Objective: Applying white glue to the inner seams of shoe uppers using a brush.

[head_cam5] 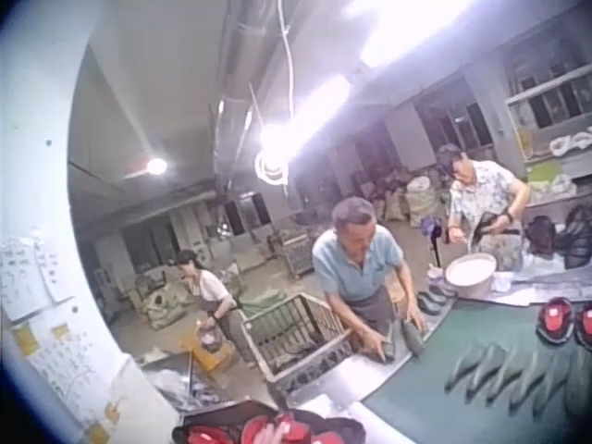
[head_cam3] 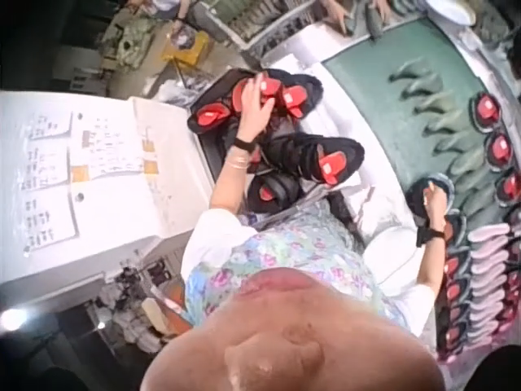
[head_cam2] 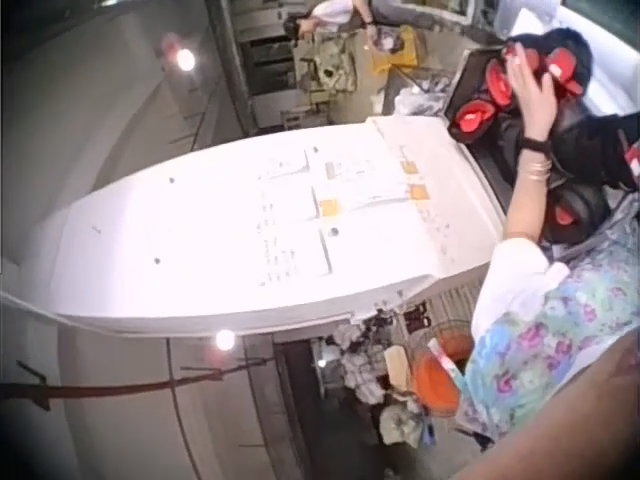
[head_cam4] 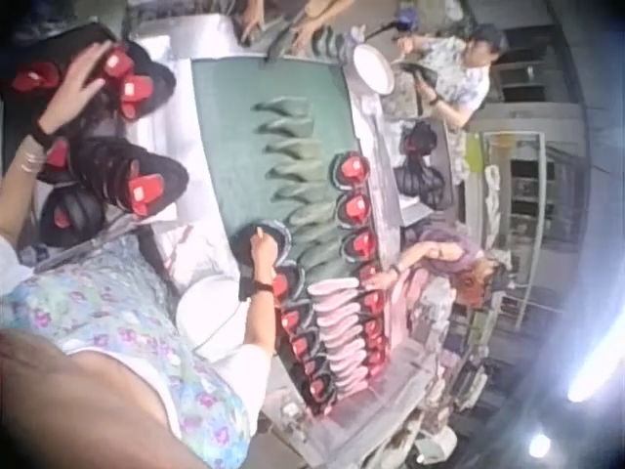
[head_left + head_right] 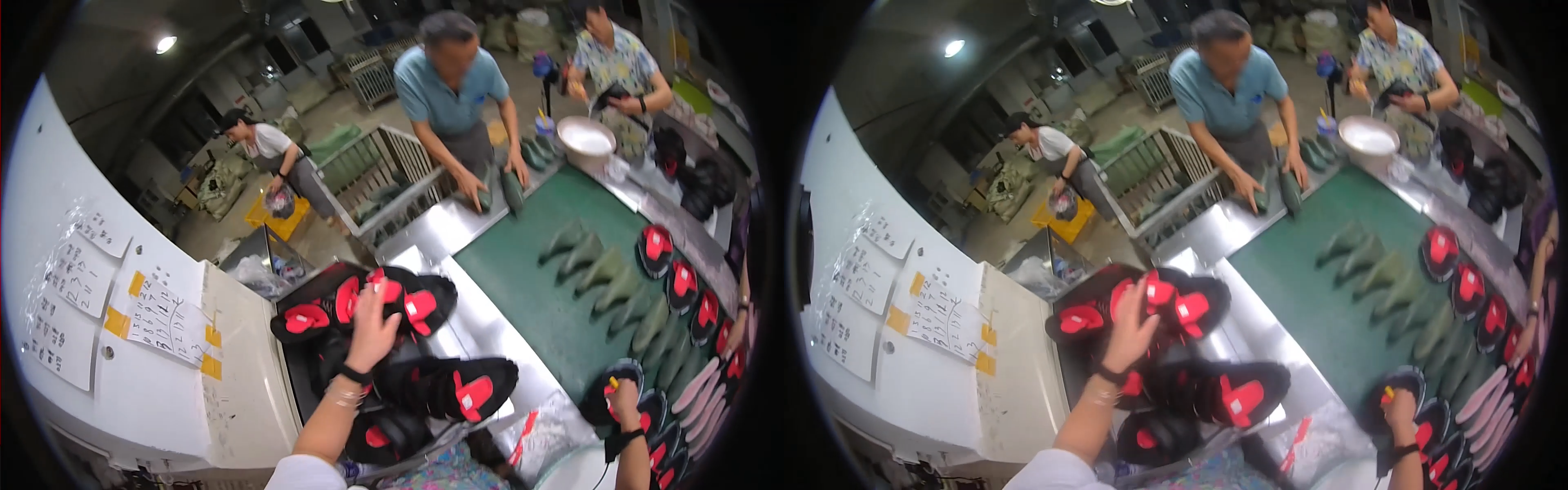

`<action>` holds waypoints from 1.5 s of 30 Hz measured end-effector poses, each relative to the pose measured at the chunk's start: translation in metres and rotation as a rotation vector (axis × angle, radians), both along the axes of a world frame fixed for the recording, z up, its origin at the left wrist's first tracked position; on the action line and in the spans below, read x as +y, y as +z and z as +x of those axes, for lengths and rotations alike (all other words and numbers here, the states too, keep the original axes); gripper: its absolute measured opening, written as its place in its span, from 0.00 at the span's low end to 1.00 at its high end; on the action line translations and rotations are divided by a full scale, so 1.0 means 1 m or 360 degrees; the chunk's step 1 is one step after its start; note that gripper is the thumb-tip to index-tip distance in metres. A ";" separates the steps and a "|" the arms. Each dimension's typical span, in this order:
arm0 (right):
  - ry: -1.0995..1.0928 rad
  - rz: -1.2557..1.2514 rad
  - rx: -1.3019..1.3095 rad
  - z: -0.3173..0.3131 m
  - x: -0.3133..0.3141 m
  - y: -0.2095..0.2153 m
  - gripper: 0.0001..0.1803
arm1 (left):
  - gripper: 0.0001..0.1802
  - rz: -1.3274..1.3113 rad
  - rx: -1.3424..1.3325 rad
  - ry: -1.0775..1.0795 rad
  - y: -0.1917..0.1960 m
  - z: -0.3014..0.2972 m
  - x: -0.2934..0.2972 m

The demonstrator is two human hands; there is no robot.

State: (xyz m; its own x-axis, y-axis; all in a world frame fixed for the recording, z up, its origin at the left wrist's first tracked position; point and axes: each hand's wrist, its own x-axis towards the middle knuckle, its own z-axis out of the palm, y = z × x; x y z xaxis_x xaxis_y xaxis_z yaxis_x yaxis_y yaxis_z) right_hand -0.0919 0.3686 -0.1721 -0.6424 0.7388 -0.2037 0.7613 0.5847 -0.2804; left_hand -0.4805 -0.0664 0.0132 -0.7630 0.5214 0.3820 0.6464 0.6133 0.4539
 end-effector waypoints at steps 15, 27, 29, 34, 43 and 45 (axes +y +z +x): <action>0.0881 -0.0275 0.0688 -0.150 -0.156 0.231 0.16 | 0.25 -0.0950 -0.0580 -0.1363 0.090 0.009 -0.092; 0.0791 -0.0469 0.0612 -0.132 -0.165 0.233 0.23 | 0.28 -0.0225 -0.0586 -0.0856 0.098 0.003 -0.089; 0.0645 0.0147 0.1166 -0.133 -0.180 0.240 0.24 | 0.31 -0.0523 -0.0363 -0.0892 0.092 0.007 -0.101; 0.0324 0.0462 0.1579 -0.134 -0.179 0.237 0.24 | 0.33 0.0471 0.1052 0.0934 0.102 0.004 -0.102; 0.1013 -0.0326 0.0461 -0.121 -0.146 0.217 0.20 | 0.27 -0.0671 -0.0481 -0.1199 0.075 0.029 -0.065; 0.0818 -0.0161 0.0943 -0.122 -0.159 0.215 0.20 | 0.28 -0.0337 -0.0233 -0.0862 0.081 0.026 -0.064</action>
State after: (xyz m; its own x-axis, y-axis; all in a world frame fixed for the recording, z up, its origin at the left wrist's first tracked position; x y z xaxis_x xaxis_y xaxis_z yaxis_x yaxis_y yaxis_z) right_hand -0.2143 0.2095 0.0429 -0.9207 0.3159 0.2291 0.1096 0.7728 -0.6251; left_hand -0.4546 -0.1300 0.0945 -0.4041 0.9042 0.1382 0.8323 0.3007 0.4657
